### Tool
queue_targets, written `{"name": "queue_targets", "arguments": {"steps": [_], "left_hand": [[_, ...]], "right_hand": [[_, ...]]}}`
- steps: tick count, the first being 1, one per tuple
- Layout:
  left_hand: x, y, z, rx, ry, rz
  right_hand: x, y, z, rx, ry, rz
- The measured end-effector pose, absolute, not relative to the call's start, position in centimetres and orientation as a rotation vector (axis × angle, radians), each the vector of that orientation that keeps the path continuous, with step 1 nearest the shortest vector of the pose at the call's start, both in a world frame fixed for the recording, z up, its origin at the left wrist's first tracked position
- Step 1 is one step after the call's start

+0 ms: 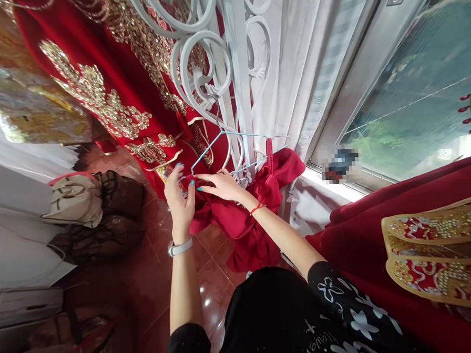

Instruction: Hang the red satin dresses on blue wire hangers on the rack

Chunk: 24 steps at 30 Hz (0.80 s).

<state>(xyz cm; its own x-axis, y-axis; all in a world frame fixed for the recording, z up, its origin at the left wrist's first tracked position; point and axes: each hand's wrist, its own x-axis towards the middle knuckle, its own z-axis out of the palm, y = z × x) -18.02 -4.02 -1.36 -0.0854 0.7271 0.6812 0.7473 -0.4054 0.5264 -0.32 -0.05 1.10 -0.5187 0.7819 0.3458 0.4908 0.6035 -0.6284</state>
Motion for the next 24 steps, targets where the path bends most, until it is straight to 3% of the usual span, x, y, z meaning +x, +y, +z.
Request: {"name": "queue_targets", "arguments": {"steps": [5,9,13,16,24], "left_hand": [[-20.6,-6.5,-6.5,-2.009,-1.879,-2.125],[-20.9,-7.1,-8.7,-1.954,-2.156,-2.24],[-20.9,-6.9,-7.1,-1.811,-2.167,-2.225],[-21.6,-6.3,-3.7,-1.938,-2.181,-2.01],[-19.4,-3.1,5.9,-2.639,-1.926,-0.945]], "right_hand": [[-1.6,-0.1,0.6,-1.062,-2.144,0.758],[-1.8,-0.6,0.5,-1.114,-2.054,0.751],[-1.9,-1.1,0.0,-1.133,-2.032,0.73],[-1.6,-1.4,-0.1,-1.129,-2.05,0.728],[-0.9,-1.1,0.6,-1.211,-2.086,0.715]]}}
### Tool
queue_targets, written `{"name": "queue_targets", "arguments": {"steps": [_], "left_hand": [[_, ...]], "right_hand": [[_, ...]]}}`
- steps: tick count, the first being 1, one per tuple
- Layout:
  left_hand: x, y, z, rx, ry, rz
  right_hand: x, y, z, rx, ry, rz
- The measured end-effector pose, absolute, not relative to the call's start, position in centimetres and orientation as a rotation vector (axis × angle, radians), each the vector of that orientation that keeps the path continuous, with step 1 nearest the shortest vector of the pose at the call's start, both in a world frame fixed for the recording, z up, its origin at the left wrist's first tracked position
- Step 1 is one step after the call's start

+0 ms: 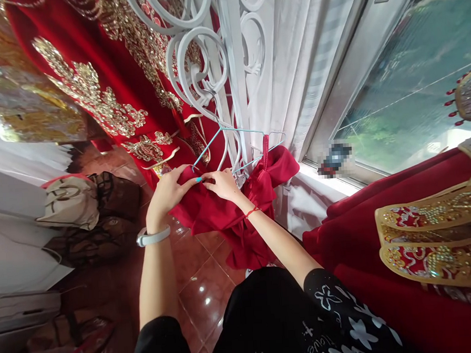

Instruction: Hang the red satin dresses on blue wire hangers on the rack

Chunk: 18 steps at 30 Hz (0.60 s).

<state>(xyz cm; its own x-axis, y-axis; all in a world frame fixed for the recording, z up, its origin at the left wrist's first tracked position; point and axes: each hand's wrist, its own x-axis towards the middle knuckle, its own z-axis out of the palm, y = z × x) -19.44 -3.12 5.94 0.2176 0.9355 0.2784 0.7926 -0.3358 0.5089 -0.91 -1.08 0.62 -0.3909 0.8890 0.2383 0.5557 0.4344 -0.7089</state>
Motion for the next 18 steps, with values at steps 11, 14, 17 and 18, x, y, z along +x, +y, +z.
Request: {"name": "queue_targets", "arguments": {"steps": [11,14,17,18], "left_hand": [[-19.7,-2.0,1.2,2.439,1.663,1.012],[-18.9,-2.2,1.1,2.494,1.609,1.217],[-16.2,-2.6,1.8,2.573,1.526,1.291],[-15.0,-2.5,2.0,2.61,1.469,1.237]], "right_hand": [[3.8,-2.4,-0.4,-0.836,-1.675,0.53],[10.0,-3.1,-1.5,-1.113,-1.407,0.266],[15.2,-3.5,-3.4,-1.415,-1.405,0.109],[16.2,-3.6,-4.0,-1.487,-1.449,0.085]]}}
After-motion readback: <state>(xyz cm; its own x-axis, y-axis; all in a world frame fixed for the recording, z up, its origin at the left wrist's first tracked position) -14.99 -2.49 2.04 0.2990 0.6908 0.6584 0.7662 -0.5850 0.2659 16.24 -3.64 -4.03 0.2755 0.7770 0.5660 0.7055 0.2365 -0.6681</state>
